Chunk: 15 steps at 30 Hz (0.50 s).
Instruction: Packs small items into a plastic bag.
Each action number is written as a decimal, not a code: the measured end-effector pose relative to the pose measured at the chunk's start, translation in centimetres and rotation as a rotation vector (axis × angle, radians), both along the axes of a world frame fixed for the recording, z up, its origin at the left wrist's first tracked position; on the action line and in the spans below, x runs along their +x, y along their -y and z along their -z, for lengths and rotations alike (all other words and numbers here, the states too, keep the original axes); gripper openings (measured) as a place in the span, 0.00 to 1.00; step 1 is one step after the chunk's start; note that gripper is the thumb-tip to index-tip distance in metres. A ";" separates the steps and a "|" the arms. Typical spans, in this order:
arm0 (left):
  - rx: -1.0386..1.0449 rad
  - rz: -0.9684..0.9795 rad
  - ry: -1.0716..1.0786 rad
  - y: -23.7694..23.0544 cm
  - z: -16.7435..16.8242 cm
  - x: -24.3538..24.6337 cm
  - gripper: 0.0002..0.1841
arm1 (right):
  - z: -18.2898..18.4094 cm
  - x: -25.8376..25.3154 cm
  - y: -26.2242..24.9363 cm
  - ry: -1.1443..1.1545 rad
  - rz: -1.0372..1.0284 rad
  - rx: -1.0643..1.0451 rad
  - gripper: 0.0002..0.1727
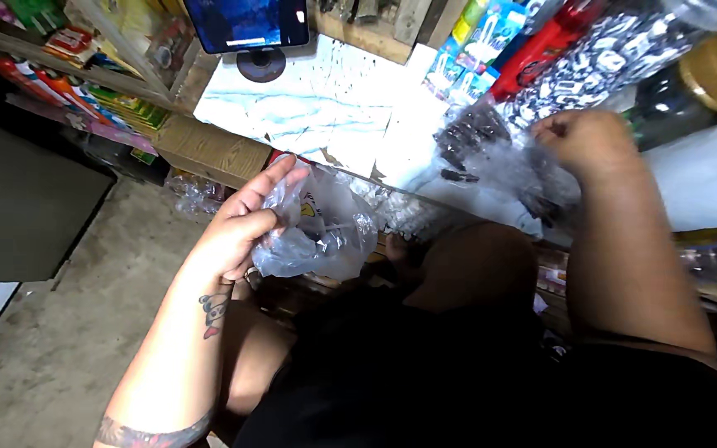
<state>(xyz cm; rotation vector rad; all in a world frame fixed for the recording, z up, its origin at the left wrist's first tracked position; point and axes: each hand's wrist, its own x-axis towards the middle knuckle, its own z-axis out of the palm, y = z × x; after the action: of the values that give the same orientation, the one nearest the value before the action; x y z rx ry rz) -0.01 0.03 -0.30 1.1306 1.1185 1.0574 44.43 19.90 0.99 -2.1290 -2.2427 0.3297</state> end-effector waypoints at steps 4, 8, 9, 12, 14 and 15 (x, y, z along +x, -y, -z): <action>-0.001 0.003 -0.009 0.0 0.1 0.0 0.42 | 0.8 0.4 0.6 -0.044 0.046 -0.053 0.26; -0.005 -0.003 -0.006 0.0 0.1 0.1 0.42 | 2.4 1.1 0.2 0.008 0.005 -0.041 0.26; -0.006 -0.002 0.001 0.0 0.1 0.1 0.42 | 2.5 1.0 0.2 0.017 -0.001 -0.038 0.23; -0.001 0.001 0.013 0.0 0.2 0.1 0.42 | 2.0 0.7 0.7 -0.008 0.009 -0.019 0.15; -0.003 -0.002 0.016 0.1 0.1 0.1 0.42 | 1.4 0.5 1.0 -0.039 0.022 -0.005 0.14; -0.004 -0.001 0.018 0.1 0.1 0.0 0.42 | 1.3 0.6 1.1 -0.054 0.015 0.012 0.13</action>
<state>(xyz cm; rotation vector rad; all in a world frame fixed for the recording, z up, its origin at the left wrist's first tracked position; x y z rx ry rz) 0.00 -0.08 -0.42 1.1157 1.1062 1.0636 45.06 18.82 -0.27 -2.1037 -2.1933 0.3670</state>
